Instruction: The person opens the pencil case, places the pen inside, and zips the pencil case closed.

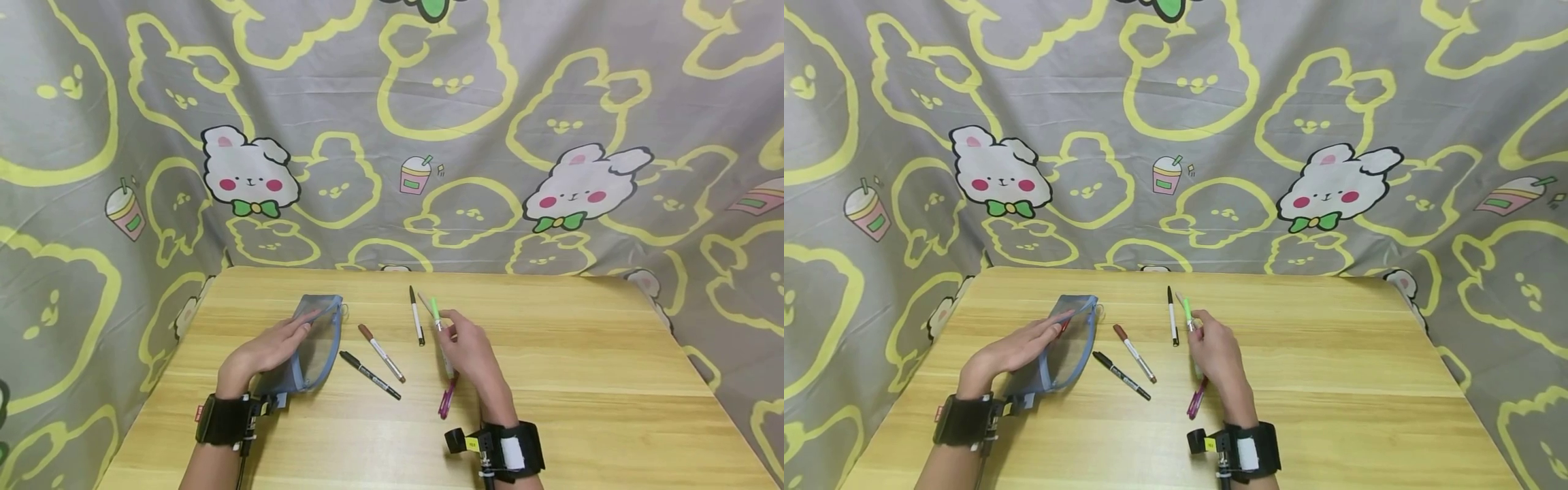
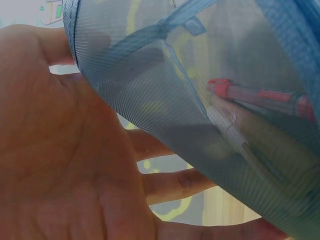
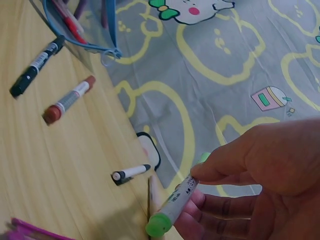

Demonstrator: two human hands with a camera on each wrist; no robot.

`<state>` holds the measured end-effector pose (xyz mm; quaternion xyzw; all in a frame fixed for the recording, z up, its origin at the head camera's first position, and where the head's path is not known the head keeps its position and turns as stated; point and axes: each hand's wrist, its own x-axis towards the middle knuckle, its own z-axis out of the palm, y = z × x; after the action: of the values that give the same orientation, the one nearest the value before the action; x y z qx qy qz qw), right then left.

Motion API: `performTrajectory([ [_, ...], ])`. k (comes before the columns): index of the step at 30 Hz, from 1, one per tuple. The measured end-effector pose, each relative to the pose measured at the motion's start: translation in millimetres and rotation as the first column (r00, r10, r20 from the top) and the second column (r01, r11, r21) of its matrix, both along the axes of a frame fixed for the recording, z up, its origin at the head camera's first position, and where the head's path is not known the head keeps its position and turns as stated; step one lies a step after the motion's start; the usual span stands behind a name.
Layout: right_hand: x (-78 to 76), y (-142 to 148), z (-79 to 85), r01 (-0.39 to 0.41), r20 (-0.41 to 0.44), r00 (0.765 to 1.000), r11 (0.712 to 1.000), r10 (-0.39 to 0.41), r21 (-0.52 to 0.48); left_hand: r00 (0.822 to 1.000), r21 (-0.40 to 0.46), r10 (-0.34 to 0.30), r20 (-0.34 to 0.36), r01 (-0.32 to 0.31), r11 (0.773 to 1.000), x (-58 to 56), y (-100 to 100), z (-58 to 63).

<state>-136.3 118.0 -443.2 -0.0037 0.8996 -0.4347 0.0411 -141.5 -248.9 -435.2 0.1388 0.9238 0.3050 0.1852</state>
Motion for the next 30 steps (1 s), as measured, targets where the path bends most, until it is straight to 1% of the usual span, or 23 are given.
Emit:
performTrajectory([
  [8, 0.2, -9.1, -1.0, -0.018, 0.02, 1.0, 1.0, 0.017, 0.017, 1.0, -0.011, 0.002, 0.004, -0.002, 1.0, 0.8, 0.5, 2.0],
  [13, -0.4, -13.7, -3.3, -0.023, 0.012, 1.0, 0.999, 0.022, 0.026, 1.0, -0.005, 0.002, 0.006, -0.002, 1.0, 0.7, 0.2, 1.9],
  [22, 2.9, -25.4, -6.7, -0.058, 0.003, 0.998, 0.998, 0.058, 0.026, 1.0, -0.011, 0.005, 0.005, -0.005, 1.0, -0.5, -1.0, -0.5],
  [26, 3.8, -30.6, -5.6, -0.079, -0.015, 0.997, 0.996, 0.08, 0.051, 1.0, -0.005, 0.0, 0.002, 0.0, 1.0, -2.0, 0.4, -2.4],
  [30, 3.1, -38.4, -6.1, -0.12, -0.035, 0.992, 0.99, 0.123, 0.077, 1.0, -0.017, -0.004, -0.003, 0.004, 1.0, -1.7, 0.5, -2.1],
])
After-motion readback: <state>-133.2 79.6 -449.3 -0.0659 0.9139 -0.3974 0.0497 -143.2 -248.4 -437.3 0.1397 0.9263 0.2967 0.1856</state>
